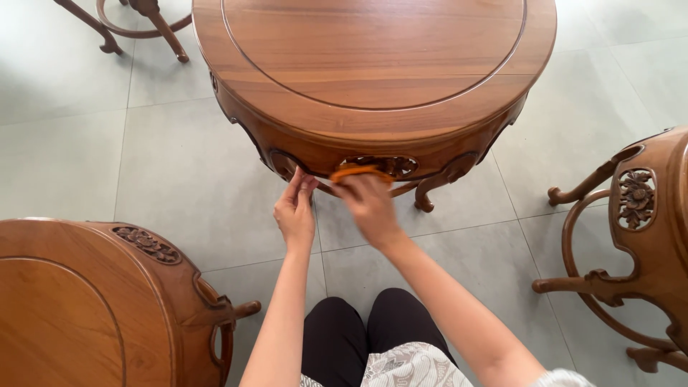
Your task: The person wipes the carved edges and legs of several round wooden stools with an orange cloth. They move between stools, rubbing the surfaces in circular motions to clean or polish the wood.
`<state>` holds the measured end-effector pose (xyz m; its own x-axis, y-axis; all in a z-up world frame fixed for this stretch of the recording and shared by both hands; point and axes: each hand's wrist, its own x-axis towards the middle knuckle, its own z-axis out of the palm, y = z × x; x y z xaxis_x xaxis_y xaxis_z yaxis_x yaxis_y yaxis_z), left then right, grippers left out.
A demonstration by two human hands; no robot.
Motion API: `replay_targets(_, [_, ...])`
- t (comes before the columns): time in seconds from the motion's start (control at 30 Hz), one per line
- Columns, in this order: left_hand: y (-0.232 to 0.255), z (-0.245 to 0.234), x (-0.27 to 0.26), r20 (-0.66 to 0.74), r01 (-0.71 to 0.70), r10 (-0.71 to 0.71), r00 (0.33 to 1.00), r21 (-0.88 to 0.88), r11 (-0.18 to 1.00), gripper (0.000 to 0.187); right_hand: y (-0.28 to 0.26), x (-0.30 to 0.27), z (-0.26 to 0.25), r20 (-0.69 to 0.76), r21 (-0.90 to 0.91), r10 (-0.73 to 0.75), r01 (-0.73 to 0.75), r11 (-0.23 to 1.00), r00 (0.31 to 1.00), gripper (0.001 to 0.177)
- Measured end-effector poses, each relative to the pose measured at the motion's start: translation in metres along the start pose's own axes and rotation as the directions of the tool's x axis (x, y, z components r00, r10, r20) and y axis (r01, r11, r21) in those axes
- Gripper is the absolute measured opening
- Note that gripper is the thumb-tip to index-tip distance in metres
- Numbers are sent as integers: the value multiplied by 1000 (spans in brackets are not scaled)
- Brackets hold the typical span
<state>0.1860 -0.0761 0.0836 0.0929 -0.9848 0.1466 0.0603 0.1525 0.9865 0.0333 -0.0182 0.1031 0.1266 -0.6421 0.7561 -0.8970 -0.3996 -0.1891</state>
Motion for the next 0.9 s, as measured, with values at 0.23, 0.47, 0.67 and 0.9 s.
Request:
replay_targets(0.23, [1, 12, -5, -37, -16, 17, 999, 45, 999, 39, 0, 36, -37, -215, 27, 89, -85, 996, 973, 33])
replay_targets(0.47, [-3, 14, -6, -51, -11, 12, 999, 20, 1000, 43, 41, -23, -33, -220, 12, 230, -233, 972, 948, 38])
replay_targets(0.67, [6, 19, -10, -54, 10, -8, 998, 34, 999, 45, 46, -22, -36, -339, 20, 274, -284, 959, 900, 36])
replay_targets(0.9, [3, 14, -12, -9, 8, -8, 1000, 32, 999, 50, 84, -37, -40, -438, -72, 295, -361, 930, 849, 29])
